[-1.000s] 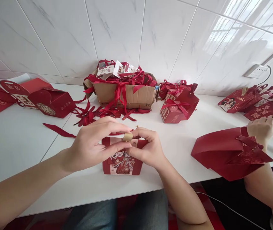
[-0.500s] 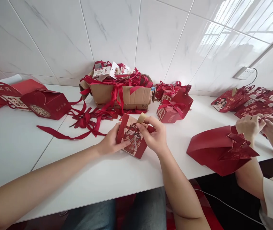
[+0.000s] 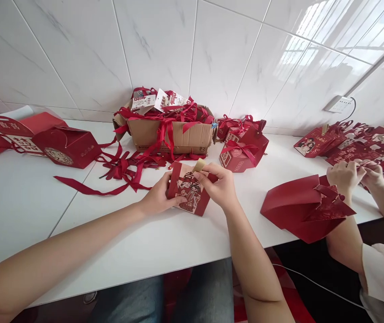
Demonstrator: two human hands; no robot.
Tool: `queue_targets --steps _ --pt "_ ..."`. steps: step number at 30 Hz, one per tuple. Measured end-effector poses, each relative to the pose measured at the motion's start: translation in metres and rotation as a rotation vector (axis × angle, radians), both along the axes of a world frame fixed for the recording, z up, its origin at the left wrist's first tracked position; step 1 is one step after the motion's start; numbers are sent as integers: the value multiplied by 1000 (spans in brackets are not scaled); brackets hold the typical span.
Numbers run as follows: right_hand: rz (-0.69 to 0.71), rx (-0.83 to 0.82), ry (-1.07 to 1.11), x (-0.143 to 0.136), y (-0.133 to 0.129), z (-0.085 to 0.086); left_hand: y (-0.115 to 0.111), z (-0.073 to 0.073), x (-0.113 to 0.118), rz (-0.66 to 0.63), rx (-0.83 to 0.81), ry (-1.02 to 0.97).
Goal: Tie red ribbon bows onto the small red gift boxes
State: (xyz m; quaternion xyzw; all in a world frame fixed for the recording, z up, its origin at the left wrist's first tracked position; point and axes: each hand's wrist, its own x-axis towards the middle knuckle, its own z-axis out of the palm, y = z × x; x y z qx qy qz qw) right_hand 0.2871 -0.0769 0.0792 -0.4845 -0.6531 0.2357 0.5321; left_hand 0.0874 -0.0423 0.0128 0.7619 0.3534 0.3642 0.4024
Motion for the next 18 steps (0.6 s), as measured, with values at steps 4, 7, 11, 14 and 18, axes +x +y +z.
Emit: queue_targets --steps 4,7,11,14,18 --pt "117 -227 151 16 -3 -14 0 0 1 18 19 -6" --pt "238 -394 61 26 -15 -34 2 -1 0 8 31 11" --pt "113 -432 46 37 -26 -52 3 -5 0 -32 112 92" --pt "-54 -433 63 54 -15 -53 3 -7 0 -48 225 197" --pt "-373 -341 35 85 27 -56 2 -9 -1 -41 286 259"
